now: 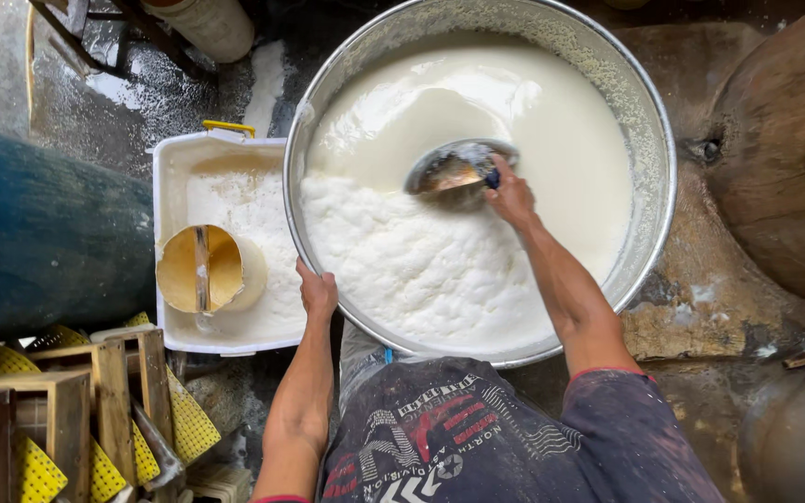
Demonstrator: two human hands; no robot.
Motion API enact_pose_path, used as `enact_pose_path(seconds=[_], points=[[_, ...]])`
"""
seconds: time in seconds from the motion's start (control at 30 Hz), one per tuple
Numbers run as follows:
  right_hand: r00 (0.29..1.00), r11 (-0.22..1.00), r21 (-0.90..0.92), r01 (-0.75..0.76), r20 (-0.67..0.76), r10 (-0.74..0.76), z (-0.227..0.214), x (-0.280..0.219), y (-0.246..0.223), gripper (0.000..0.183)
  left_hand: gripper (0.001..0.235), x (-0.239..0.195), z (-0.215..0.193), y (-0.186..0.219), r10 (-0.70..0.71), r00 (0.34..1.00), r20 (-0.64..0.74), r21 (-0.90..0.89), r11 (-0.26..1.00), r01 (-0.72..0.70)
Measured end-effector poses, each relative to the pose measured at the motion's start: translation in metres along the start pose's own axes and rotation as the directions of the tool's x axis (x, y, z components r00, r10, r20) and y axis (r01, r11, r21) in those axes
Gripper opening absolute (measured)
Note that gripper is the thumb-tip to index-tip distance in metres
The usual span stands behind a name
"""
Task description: The person repeatedly scoops a white liquid from a large metal basin using a ladle and pours it into a smaller blue basin. The person continues this transfer process throughout the clip.
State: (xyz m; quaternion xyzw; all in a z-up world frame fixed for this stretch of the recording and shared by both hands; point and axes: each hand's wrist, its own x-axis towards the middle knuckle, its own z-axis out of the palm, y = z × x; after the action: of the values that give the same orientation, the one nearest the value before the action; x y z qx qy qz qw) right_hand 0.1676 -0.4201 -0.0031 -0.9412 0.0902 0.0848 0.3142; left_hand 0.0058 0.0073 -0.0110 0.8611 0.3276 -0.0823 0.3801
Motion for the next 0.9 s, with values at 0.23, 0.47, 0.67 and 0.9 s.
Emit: enact_pose_path(seconds=[0.23, 0.47, 0.67, 0.9], points=[[0.98, 0.995, 0.0, -0.1, -0.172, 0.099, -0.058, -0.049, 0.077, 0.074, 0.083, 0.007, 0.002, 0.004, 0.03, 0.999, 0.039, -0.019, 0.999, -0.029], [0.936, 0.957, 0.228, -0.182, -0.258, 0.239, -0.103, -0.128, 0.118, 0.07, 0.082, 0.011, 0.014, -0.002, 0.095, 0.995, -0.021, -0.036, 0.995, -0.096], [0.785, 0.441, 0.794, -0.419, 0.072, 0.615, -0.093, -0.187, 0.109, 0.067, 0.082, 0.012, 0.02, -0.005, 0.111, 0.991, -0.07, -0.04, 0.993, -0.114], [0.704, -0.063, 0.93, -0.361, 0.317, 0.635, -0.013, -0.181, 0.099, 0.032, 0.082, 0.005, 0.016, 0.0, 0.042, 0.997, -0.059, -0.025, 0.999, -0.044]])
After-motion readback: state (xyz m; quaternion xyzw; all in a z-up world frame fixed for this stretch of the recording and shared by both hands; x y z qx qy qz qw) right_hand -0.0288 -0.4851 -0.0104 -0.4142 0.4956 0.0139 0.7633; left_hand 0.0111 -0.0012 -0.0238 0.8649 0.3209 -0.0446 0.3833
